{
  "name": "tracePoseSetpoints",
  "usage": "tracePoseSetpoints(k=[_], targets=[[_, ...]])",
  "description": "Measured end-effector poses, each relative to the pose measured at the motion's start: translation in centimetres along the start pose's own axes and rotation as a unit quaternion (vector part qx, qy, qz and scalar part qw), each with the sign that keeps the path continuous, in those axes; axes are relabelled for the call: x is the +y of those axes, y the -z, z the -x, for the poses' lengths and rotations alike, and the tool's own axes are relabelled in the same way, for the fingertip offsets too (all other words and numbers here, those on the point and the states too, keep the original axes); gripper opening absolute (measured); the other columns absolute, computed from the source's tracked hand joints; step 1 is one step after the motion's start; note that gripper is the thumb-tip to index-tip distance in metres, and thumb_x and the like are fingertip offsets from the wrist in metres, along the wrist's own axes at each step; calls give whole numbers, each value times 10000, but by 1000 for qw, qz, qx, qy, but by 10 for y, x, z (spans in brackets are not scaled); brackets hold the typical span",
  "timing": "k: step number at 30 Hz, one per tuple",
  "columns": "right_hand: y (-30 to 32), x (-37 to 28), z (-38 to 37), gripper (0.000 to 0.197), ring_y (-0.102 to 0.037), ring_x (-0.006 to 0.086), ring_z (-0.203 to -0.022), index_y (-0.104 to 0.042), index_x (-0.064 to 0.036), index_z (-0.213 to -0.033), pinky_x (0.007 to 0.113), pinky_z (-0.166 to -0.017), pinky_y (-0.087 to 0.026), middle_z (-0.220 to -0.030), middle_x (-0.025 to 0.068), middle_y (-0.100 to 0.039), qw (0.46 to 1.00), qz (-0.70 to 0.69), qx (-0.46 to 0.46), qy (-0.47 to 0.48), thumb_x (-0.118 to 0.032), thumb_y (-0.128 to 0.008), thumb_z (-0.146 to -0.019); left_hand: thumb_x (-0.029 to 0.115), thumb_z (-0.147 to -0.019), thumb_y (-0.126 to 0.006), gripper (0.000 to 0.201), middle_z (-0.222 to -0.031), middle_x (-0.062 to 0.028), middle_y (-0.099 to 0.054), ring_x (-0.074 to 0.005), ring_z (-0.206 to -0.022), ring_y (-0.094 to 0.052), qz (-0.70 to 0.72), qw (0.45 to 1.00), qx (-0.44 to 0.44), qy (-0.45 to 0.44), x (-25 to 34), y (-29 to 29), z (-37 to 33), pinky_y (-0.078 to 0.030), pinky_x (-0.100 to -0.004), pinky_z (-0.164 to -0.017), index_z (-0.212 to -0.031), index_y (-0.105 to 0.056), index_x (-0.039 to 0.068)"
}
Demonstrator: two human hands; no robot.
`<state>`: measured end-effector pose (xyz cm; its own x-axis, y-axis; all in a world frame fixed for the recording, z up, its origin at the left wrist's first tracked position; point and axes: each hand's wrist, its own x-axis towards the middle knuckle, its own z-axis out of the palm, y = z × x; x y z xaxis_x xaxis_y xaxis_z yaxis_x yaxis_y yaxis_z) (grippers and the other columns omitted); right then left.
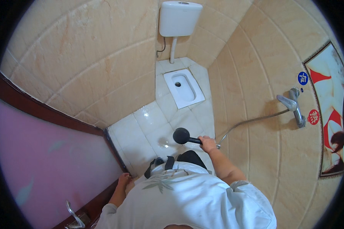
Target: The person washes a cloth in a bucket, rinses it, and then uses a handheld shower head to spray water on the floor, squat toilet, and sink area. The person moves around the bathroom, handling the bucket and shower head to clean various surfaces.
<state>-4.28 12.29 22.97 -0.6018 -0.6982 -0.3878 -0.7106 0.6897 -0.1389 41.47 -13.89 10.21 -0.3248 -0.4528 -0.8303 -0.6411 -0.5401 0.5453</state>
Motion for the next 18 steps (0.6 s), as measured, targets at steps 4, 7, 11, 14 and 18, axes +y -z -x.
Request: tracePoseSetpoints(k=[4,7,11,14,18], targets=[[10,-35,-35,273,-534,275,-866,-500,-183,-950,406,-701,-437,-845,75,-538,990,-41,2,132,-168,-593,-694,119,-810,-467,235,-797,-112,-591,-187,-667,-576,-43,997,22,-59,-4,11,-20,-459,-281,-557,-1019,-521,25],[15,-31,-53,329,-533,294,-865,-497,-158,-969,392,-719,-444,-868,85,-540,982,-48,-33,179,-161,-634,-670,122,-805,-475,223,-778,-108,-594,-179,-658,-572,-128,990,11,-50,46,-39,12,-465,-287,-567,-995,-535,24],[19,-30,-103,321,-528,297,-873,-494,-150,-969,391,-731,-439,-884,96,-537,967,-65,-52,240,-150,-628,-677,158,-792,-506,221,-750,-99,-595,-184,-655,-578,-100,994,22,-24,34,-42,8,-467,-315,-570,-965,-549,28],[36,-22,-143,316,-526,296,-879,-495,-140,-967,392,-735,-436,-890,94,-538,969,-75,-39,233,-147,-623,-678,252,-776,-550,265,-745,-99,-602,-214,-661,-588,-95,990,100,-41,-3,-37,-7,-479,-347,-601,-953,-563,55],[67,15,-197,327,-522,297,-885,-492,-122,-982,397,-746,-427,-885,109,-536,968,-149,-1,201,-129,-606,-675,305,-750,-578,348,-908,-163,-616,-323,-828,-598,-369,911,143,-117,3,-64,-12,-481,-409,-710,-1041,-564,115]])
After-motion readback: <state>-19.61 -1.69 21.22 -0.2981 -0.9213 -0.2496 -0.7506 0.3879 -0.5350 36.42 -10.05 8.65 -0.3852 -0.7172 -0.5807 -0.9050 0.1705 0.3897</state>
